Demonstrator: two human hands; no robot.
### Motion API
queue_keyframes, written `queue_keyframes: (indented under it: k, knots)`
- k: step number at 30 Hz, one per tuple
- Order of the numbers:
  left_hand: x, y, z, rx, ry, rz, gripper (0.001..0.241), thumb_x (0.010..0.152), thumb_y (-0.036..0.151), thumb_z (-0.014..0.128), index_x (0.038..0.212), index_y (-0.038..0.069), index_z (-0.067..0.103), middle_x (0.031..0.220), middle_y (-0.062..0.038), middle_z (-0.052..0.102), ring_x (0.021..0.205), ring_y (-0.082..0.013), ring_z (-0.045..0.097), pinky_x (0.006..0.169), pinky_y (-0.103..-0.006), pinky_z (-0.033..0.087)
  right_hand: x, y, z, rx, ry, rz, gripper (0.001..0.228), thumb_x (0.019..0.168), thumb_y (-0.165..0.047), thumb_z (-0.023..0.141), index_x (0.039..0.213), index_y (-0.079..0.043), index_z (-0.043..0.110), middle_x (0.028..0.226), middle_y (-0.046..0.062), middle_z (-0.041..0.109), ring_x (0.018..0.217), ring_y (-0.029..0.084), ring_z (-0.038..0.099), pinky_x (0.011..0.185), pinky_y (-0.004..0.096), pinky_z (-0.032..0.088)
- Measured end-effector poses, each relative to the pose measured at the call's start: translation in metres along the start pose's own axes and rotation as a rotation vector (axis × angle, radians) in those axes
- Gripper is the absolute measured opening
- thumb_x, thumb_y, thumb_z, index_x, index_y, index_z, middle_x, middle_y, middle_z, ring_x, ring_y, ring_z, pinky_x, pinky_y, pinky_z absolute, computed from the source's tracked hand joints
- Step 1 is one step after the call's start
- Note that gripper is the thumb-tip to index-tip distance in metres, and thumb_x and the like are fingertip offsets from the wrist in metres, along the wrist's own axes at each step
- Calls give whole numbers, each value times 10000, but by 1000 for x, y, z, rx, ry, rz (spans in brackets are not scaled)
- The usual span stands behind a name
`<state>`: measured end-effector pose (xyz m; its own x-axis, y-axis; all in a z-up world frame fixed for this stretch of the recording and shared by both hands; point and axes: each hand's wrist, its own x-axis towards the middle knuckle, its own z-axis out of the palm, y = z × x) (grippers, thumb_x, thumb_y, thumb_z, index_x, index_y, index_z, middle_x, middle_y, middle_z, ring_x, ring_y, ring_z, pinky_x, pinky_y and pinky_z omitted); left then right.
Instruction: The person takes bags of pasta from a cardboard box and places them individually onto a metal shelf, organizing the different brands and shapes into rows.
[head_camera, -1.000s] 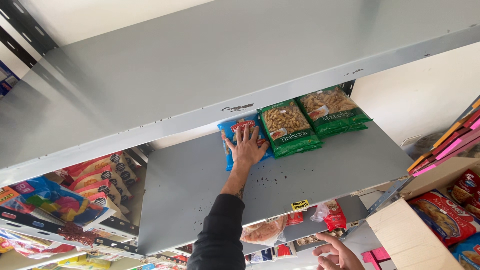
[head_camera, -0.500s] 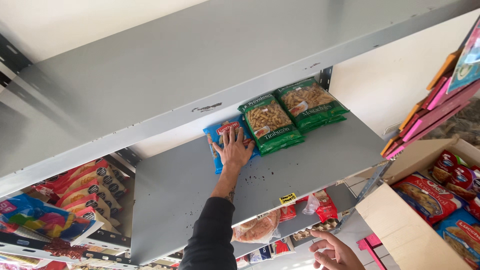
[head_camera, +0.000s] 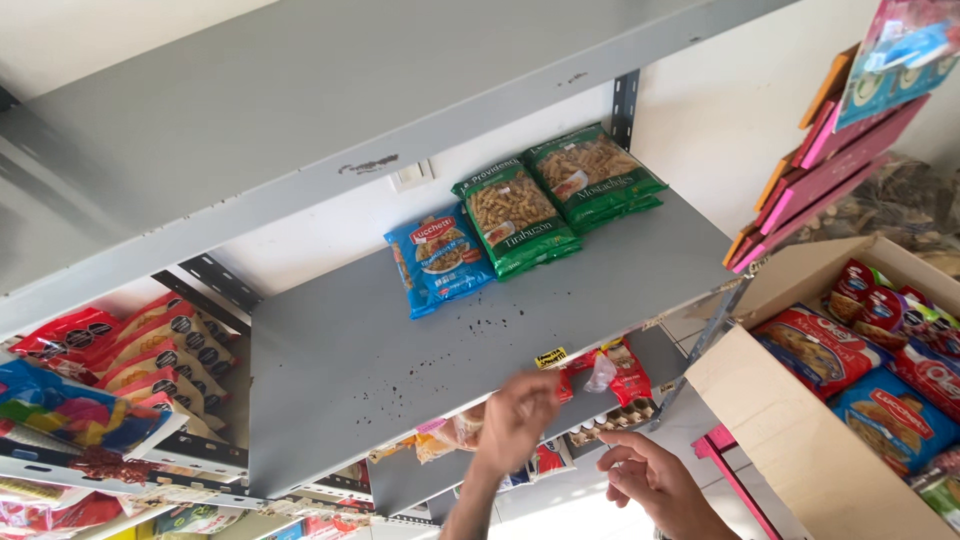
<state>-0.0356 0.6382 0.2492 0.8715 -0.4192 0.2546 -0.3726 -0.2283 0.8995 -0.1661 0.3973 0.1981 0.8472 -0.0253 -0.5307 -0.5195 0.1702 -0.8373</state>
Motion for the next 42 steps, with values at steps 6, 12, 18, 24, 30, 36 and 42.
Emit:
queue_keyframes:
  k: [6,12,18,24,30,36,42]
  knots:
    - [-75,-38,63,-433,-94,-115,258,1107,260,799,1216,37,870,1126,-104,908,1048,-210,859,960,-368,707,-8,32,-14,-39,-38,-220,509,1006,-165,813,1501,-50,834,1107,197,931,775,304,844,752,428,713]
    - [-106,-50,122,-696,-269,-136,270,1094,207,849,1213,-34,817,1065,-190,872,986,-281,852,861,-395,724,-45,34,-30,-80,-18,-318,402,1044,-213,791,1415,-68,845,1003,122,911,810,243,858,759,386,778]
    - [-93,-22,166,-669,-416,-241,93,1037,-64,814,1129,-54,806,1019,-203,832,892,-387,915,846,-471,846,-67,59,-66,17,67,-370,276,1060,-90,806,1315,-8,869,876,109,861,756,205,779,745,345,698]
    - [-68,-23,221,-543,-570,-280,68,1017,25,903,1060,32,850,967,-140,867,839,-311,930,739,-371,796,-88,74,-105,92,223,-427,235,1075,-49,769,1275,-3,883,846,102,849,716,195,704,708,336,638]
    - [-38,-17,294,-529,-749,-288,95,1011,90,934,1015,69,842,946,-105,859,831,-296,936,702,-329,717,-110,85,-158,158,390,-463,185,1090,-119,806,1228,-30,892,844,73,847,702,178,692,683,335,621]
    - [2,2,369,-467,-923,-212,106,1030,151,912,1048,79,835,949,-82,871,883,-235,922,739,-313,679,-123,88,-219,280,535,-435,209,1091,-120,820,1267,-20,872,880,97,833,747,178,683,693,330,605]
    - [52,4,449,-379,-991,-260,57,1017,106,910,1065,89,886,1004,-57,899,950,-173,854,834,-319,693,-120,78,-287,180,639,-316,262,1074,-197,816,1306,-103,894,1084,70,949,942,171,867,839,312,745]
